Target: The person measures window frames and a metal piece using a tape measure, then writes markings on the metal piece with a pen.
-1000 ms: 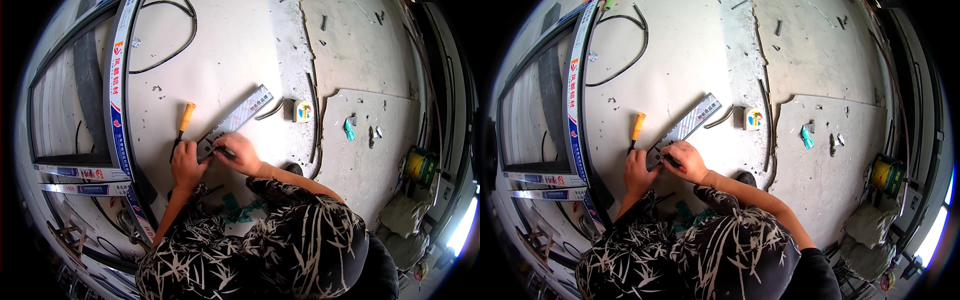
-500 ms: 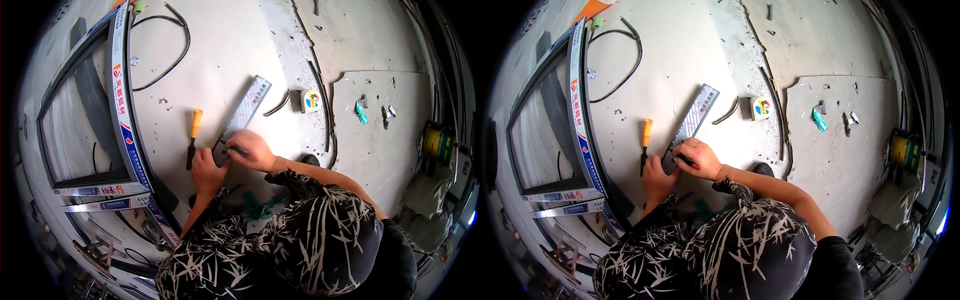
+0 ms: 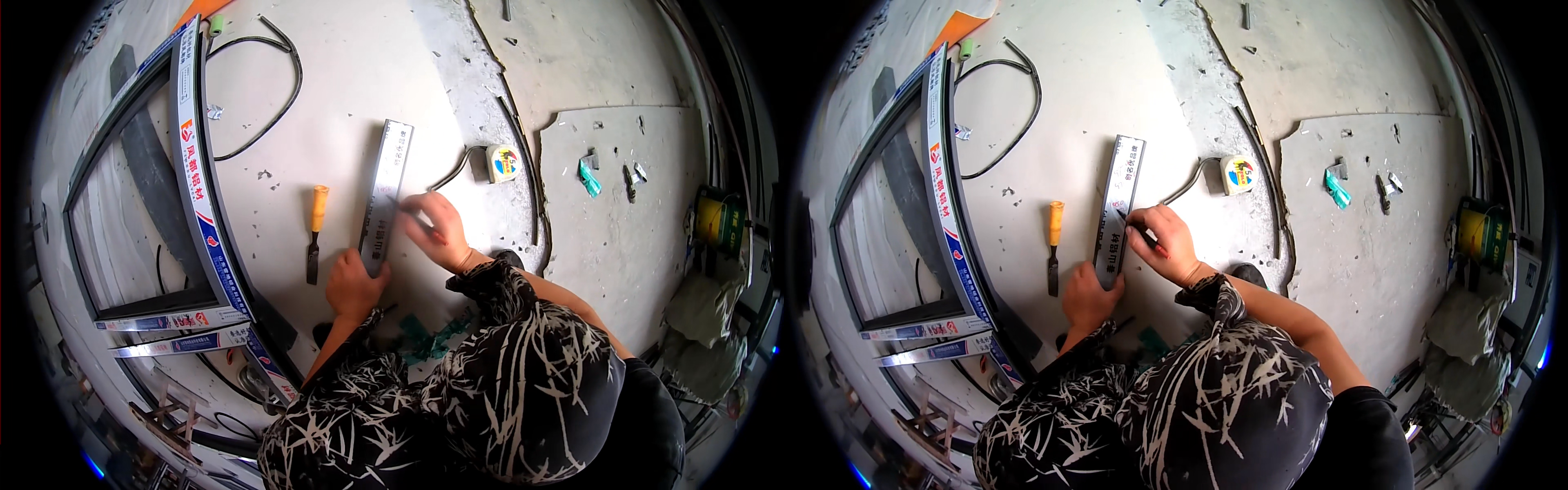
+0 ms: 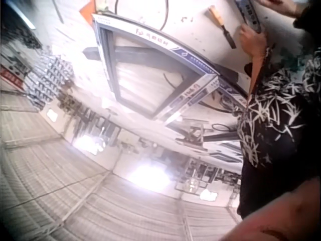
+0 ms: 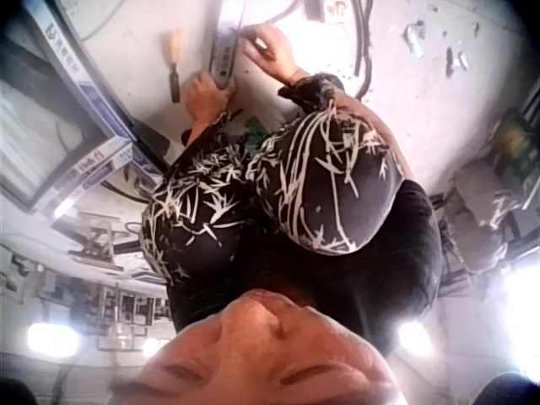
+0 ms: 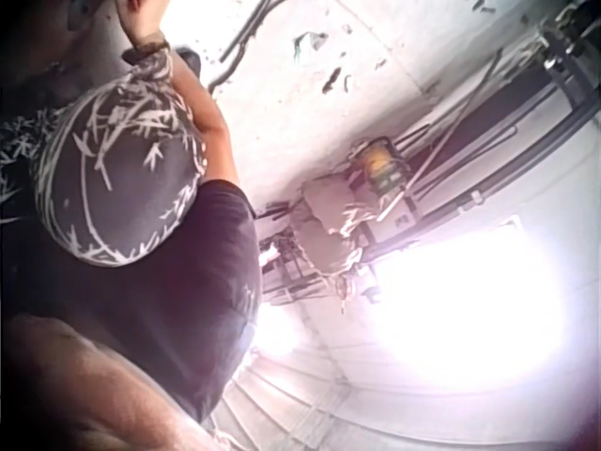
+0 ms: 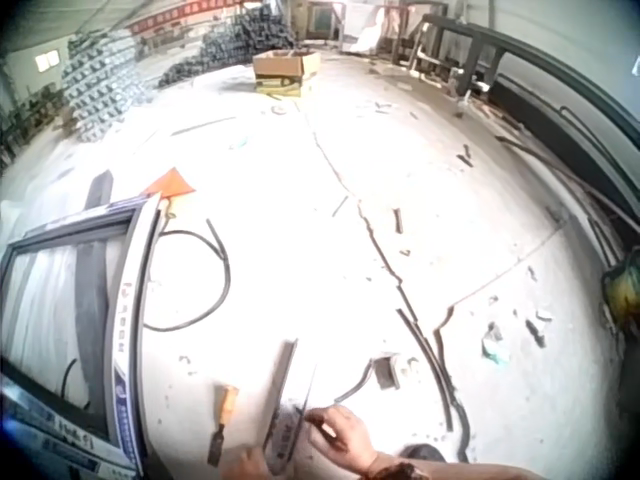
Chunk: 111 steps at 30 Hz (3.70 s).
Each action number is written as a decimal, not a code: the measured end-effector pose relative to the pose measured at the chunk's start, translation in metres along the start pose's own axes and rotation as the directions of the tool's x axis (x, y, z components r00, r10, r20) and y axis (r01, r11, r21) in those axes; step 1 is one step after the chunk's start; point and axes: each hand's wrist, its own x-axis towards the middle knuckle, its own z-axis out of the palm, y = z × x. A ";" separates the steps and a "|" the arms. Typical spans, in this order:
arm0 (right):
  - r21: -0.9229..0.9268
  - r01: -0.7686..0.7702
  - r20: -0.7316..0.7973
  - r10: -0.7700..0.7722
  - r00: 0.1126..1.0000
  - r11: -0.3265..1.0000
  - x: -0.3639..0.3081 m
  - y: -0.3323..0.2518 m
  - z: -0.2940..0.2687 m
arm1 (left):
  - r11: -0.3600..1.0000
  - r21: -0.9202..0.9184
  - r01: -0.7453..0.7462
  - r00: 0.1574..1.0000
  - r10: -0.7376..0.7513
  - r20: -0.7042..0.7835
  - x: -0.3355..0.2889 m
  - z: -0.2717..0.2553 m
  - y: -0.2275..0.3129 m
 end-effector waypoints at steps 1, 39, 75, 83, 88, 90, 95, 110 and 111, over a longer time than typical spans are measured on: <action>0.017 -0.015 -0.021 0.015 1.000 1.000 0.001 0.000 -0.001 | 1.000 0.014 0.006 1.000 -0.006 0.016 0.001 -0.001 0.001; -0.041 0.003 0.024 -0.002 1.000 0.999 -0.009 0.001 0.010 | 0.998 0.058 0.011 0.998 -0.014 0.058 0.004 -0.002 -0.001; 0.028 -0.032 0.108 0.029 0.994 0.999 0.001 0.000 0.000 | 0.999 0.045 0.016 0.997 -0.020 0.077 0.005 -0.005 0.000; -0.010 0.018 0.138 -0.017 0.990 1.000 0.002 0.004 -0.001 | 0.998 0.052 0.023 0.994 -0.028 0.101 0.006 -0.007 0.001; -0.024 -0.001 0.081 0.003 0.997 1.000 0.006 0.005 0.003 | 0.998 0.052 0.020 0.995 -0.025 0.101 0.006 -0.006 0.000; -0.036 0.009 0.080 -0.006 0.997 0.999 0.007 0.006 0.005 | 0.999 0.047 0.014 0.995 -0.019 0.094 0.005 -0.004 -0.002; -0.062 0.024 0.083 -0.019 0.996 0.998 0.008 0.007 0.006 | 0.999 0.043 0.013 0.996 -0.016 0.091 0.005 -0.007 0.000; -0.038 0.004 0.054 -0.002 0.999 0.999 0.007 0.007 0.006 | 0.999 0.032 0.013 0.997 -0.015 0.071 0.006 -0.009 0.002; -0.040 -0.003 0.055 0.006 0.998 0.999 0.007 0.007 0.006 | 0.999 0.032 0.014 0.997 -0.017 0.076 0.006 -0.010 0.002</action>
